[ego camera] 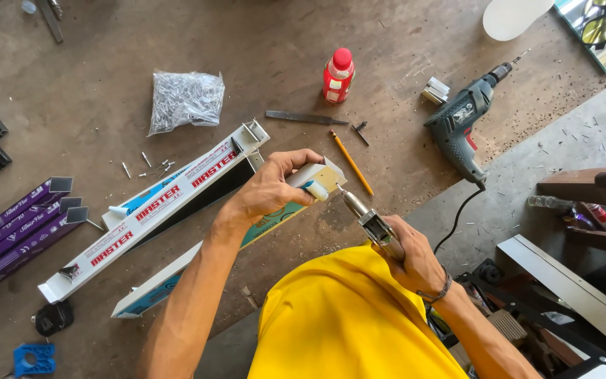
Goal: Assembling aluminum frame components by drilling holes and using a rivet gun to fasten them together.
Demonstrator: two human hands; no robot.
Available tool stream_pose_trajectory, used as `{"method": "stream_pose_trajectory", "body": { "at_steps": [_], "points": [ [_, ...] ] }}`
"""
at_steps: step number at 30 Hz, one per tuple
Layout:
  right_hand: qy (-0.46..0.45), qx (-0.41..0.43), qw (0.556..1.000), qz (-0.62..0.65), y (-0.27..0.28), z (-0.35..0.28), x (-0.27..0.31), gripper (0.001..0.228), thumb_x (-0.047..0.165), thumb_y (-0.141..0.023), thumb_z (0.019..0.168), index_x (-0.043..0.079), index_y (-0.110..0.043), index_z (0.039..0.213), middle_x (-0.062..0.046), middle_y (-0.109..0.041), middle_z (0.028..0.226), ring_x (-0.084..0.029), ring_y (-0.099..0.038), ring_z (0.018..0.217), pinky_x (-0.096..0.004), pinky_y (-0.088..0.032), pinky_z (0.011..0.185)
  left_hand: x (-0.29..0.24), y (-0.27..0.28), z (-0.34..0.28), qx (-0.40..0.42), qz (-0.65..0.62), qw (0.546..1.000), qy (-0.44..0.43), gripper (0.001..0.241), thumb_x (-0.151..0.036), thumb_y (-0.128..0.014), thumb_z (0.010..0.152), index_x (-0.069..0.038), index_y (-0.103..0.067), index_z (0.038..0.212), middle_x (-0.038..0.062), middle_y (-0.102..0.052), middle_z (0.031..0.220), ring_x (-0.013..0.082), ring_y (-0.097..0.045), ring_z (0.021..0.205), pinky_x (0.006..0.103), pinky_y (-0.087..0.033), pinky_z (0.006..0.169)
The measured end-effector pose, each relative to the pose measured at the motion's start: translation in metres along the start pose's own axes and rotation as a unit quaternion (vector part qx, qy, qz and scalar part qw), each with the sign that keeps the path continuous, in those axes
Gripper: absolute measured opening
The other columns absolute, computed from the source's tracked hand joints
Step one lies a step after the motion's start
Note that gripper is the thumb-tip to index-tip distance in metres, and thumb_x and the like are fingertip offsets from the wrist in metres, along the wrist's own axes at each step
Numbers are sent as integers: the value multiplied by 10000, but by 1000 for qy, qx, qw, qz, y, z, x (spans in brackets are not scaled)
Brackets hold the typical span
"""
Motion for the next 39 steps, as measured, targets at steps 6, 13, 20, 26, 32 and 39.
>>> {"method": "stream_pose_trajectory", "body": {
  "at_steps": [6, 13, 20, 26, 32, 39],
  "points": [
    [-23, -6, 1000, 5, -6, -4, -5, 279, 202, -682, 938, 75, -620, 1178, -100, -666, 980, -365, -658, 770, -430, -576, 744, -2, -4, -2, 10, -2, 1000, -3, 529, 82, -697, 631, -93, -750, 1127, 65, -723, 975, 154, -668, 879, 342, -613, 801],
    [33, -36, 998, -41, -3, 8, 14, 354, 166, -560, 947, 12, -598, 1264, -149, -648, 1145, -391, -686, 971, -463, -574, 841, -3, -7, -1, -2, 12, 1000, -16, 513, 82, -700, 639, -85, -755, 1122, 85, -728, 978, 162, -670, 877, 354, -619, 785],
    [61, -57, 995, 53, -17, 4, -10, 282, 170, -625, 951, -12, -608, 1166, -173, -666, 1058, -390, -688, 940, -441, -572, 786, -42, -25, -15, 17, 80, 993, -84, 508, 79, -691, 671, -65, -728, 1156, 195, -758, 1036, 301, -716, 922, 448, -606, 813],
    [90, -62, 990, 85, -7, 13, -6, 422, 85, -672, 830, -60, -604, 1220, -203, -666, 1116, -415, -681, 1085, -472, -550, 909, -101, -62, -53, 8, 162, 972, -167, 664, 107, -588, 727, -181, -674, 1319, 136, -742, 1114, 266, -677, 1094, 452, -548, 910],
    [143, -85, 981, 105, -2, 18, 11, 506, 230, -743, 904, -122, -612, 1242, -265, -687, 1130, -481, -686, 1096, -597, -523, 929, -105, -80, -73, -29, 257, 931, -259, 603, 157, -600, 771, -180, -698, 1261, 89, -729, 1076, 359, -728, 1073, 498, -580, 928],
    [161, -16, 981, 104, 7, 11, 14, 340, 278, -465, 1095, -9, -512, 1272, -229, -583, 1264, -397, -592, 1258, -618, -437, 1210, -98, -110, -102, -20, 319, 896, -308, 387, 126, -497, 912, -86, -641, 1202, 123, -645, 1042, 362, -683, 1116, 436, -616, 971]
  ]
}}
Point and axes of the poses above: each hand's wrist, its own z-axis towards the middle knuckle, its own y-axis out of the back of the hand, x = y × z, the point moved 3 cm from there along z, towards the middle knuckle
